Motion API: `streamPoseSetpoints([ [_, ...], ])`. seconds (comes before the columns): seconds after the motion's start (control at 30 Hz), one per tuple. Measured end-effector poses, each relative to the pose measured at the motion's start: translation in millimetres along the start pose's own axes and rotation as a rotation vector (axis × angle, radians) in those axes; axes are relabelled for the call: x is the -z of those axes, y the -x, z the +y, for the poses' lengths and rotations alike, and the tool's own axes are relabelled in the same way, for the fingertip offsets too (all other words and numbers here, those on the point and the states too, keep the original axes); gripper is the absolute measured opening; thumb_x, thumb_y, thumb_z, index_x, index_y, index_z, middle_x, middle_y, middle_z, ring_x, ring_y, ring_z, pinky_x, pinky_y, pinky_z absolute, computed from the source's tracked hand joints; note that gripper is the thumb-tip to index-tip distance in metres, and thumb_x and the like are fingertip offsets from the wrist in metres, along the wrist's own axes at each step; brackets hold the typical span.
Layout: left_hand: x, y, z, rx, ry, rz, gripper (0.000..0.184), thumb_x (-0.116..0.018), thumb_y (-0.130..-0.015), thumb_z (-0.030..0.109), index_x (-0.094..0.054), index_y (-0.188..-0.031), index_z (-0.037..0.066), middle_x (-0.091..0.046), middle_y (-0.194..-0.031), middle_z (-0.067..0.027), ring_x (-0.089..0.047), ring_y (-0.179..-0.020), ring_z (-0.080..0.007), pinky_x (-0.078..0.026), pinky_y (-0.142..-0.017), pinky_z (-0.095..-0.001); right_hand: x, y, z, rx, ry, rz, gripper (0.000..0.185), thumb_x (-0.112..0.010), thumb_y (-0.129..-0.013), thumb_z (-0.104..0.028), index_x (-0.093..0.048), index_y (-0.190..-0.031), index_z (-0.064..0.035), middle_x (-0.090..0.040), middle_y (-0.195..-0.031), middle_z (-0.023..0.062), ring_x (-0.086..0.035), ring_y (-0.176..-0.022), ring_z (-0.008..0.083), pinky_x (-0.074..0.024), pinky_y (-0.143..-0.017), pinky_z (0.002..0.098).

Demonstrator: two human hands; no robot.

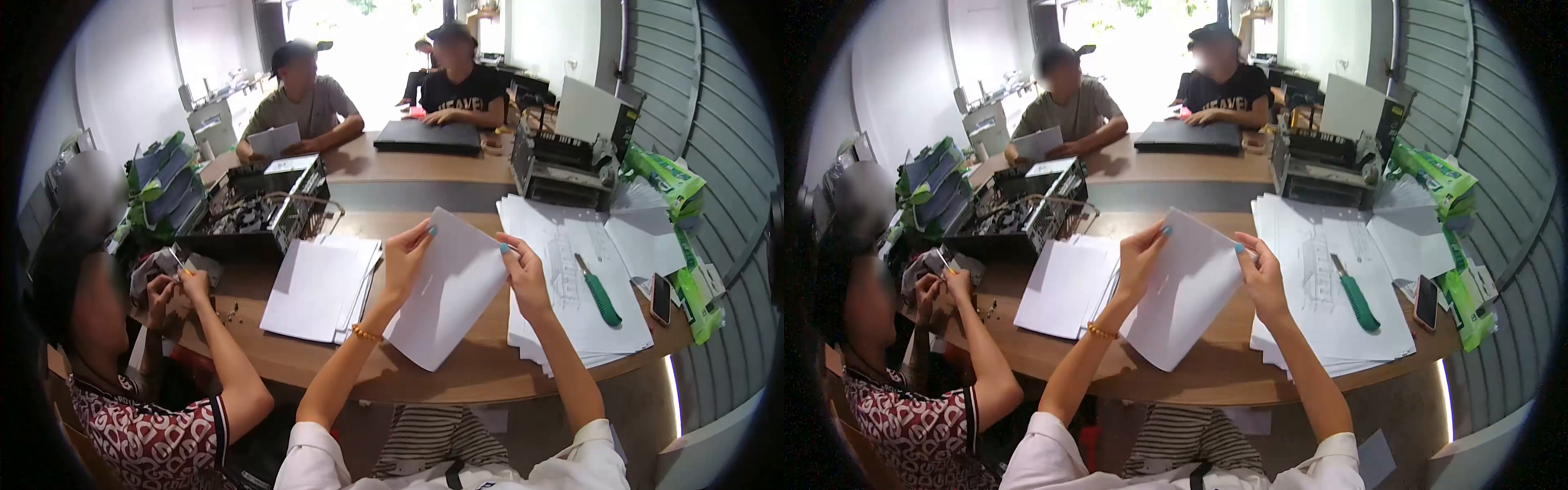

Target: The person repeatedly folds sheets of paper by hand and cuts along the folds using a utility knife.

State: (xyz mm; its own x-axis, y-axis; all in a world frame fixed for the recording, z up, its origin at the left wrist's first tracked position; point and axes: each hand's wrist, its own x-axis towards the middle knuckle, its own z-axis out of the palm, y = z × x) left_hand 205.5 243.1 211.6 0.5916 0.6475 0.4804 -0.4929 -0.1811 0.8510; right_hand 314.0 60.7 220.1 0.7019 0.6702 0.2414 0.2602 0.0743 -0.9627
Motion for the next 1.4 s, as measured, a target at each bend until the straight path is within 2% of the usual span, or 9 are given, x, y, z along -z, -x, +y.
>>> streamPoseSetpoints([
  [0.13, 13.0, -5.4, 6.6, 0.024, 0.108, 0.067, 0.027, -0.063, -0.086, 0.005, -0.062, -0.112, -0.003, -0.067, -0.094, -0.0052, -0.059, -0.077, -0.0057, -0.048, -0.067, -0.0174, -4.1, -37.7, -4.0, 0.039, -0.307, -0.132, 0.029, -0.056, -0.092, -0.016, -0.059, -0.115, 0.0016, -0.063, -0.086, 0.0042, -0.058, -0.076, 0.0075, -0.0505, -0.068, 0.0225],
  [0.27, 44.0, -14.7, 2.2, 0.009, 0.207, 0.123, 0.023, -0.063, -0.085, 0.004, -0.064, -0.108, -0.001, -0.067, -0.093, -0.0062, -0.06, -0.076, -0.0068, -0.049, -0.067, -0.0182, 5.3, -55.7, -21.7, -0.075, -0.347, -0.317, 0.031, -0.058, -0.09, -0.017, -0.06, -0.112, 0.0043, -0.066, -0.095, 0.0115, -0.065, -0.085, 0.0165, -0.0537, -0.083, 0.0302],
  [0.6, 58.5, -23.0, 30.0, -0.02, 0.13, 0.198, 0.024, -0.063, -0.085, 0.005, -0.064, -0.109, -0.002, -0.068, -0.094, -0.0055, -0.061, -0.077, -0.0071, -0.048, -0.07, -0.0184, -15.1, -67.4, -47.1, 0.045, -0.151, -0.235, 0.024, -0.062, -0.088, -0.017, -0.066, -0.095, 0.0047, -0.067, -0.084, 0.0112, -0.067, -0.077, 0.018, -0.0565, -0.075, 0.0308],
  [0.7, 57.0, -22.4, 31.9, 0.024, 0.15, 0.158, 0.025, -0.063, -0.086, 0.006, -0.064, -0.109, -0.002, -0.068, -0.094, -0.0062, -0.061, -0.078, -0.0078, -0.049, -0.07, -0.0188, -10.2, -67.4, -33.0, 0.148, -0.182, -0.239, 0.022, -0.062, -0.088, -0.017, -0.066, -0.094, 0.0037, -0.067, -0.084, 0.0092, -0.067, -0.075, 0.017, -0.0564, -0.074, 0.0305],
  [0.93, 39.6, -27.1, 25.5, 0.047, 0.271, 0.128, 0.028, -0.064, -0.086, 0.009, -0.062, -0.111, -0.003, -0.068, -0.096, -0.0076, -0.062, -0.081, -0.009, -0.05, -0.071, -0.0198, -3.7, -72.8, -27.0, 0.062, -0.174, -0.292, 0.025, -0.061, -0.089, -0.02, -0.066, -0.097, 0.0026, -0.068, -0.085, 0.0086, -0.066, -0.076, 0.0151, -0.0551, -0.074, 0.0291],
  [1.1, 45.8, -27.6, 12.9, 0.018, 0.28, 0.234, 0.027, -0.064, -0.086, 0.008, -0.062, -0.11, -0.002, -0.067, -0.099, -0.0076, -0.062, -0.084, -0.0103, -0.05, -0.073, -0.021, -8.5, -75.7, -21.5, 0.108, -0.144, -0.313, 0.034, -0.063, -0.088, -0.028, -0.067, -0.101, 0.0031, -0.068, -0.084, 0.0094, -0.065, -0.078, 0.0138, -0.0534, -0.076, 0.0289],
  [1.23, 64.5, -26.5, 10.0, -0.021, 0.335, 0.1, 0.025, -0.063, -0.086, 0.007, -0.062, -0.11, -0.001, -0.067, -0.1, -0.008, -0.063, -0.089, -0.011, -0.051, -0.075, -0.0213, -24.7, -71.3, -22.0, 0.096, -0.124, -0.263, 0.029, -0.061, -0.089, -0.025, -0.068, -0.096, 0.0031, -0.068, -0.082, 0.0087, -0.065, -0.074, 0.014, -0.0531, -0.069, 0.0268],
  [1.33, 59.8, -21.0, 9.9, 0.081, 0.374, 0.105, 0.025, -0.062, -0.087, 0.007, -0.062, -0.111, -0.001, -0.066, -0.101, -0.0085, -0.062, -0.092, -0.0108, -0.051, -0.075, -0.0211, -37.5, -67.8, -15.2, 0.328, 0.099, -0.262, 0.034, -0.063, -0.088, -0.031, -0.068, -0.092, 0.0022, -0.068, -0.08, 0.0065, -0.063, -0.073, 0.0119, -0.0494, -0.066, 0.0244],
  [1.4, 61.5, -19.8, 10.0, 0.105, 0.363, 0.121, 0.027, -0.061, -0.088, 0.007, -0.06, -0.113, -0.001, -0.066, -0.103, -0.0092, -0.062, -0.093, -0.0108, -0.051, -0.076, -0.0212, -44.6, -61.0, -14.0, 0.1, -0.378, -0.357, 0.039, -0.065, -0.085, -0.037, -0.068, -0.09, 0.0011, -0.067, -0.079, 0.0055, -0.06, -0.071, 0.0102, -0.0465, -0.065, 0.0234],
])
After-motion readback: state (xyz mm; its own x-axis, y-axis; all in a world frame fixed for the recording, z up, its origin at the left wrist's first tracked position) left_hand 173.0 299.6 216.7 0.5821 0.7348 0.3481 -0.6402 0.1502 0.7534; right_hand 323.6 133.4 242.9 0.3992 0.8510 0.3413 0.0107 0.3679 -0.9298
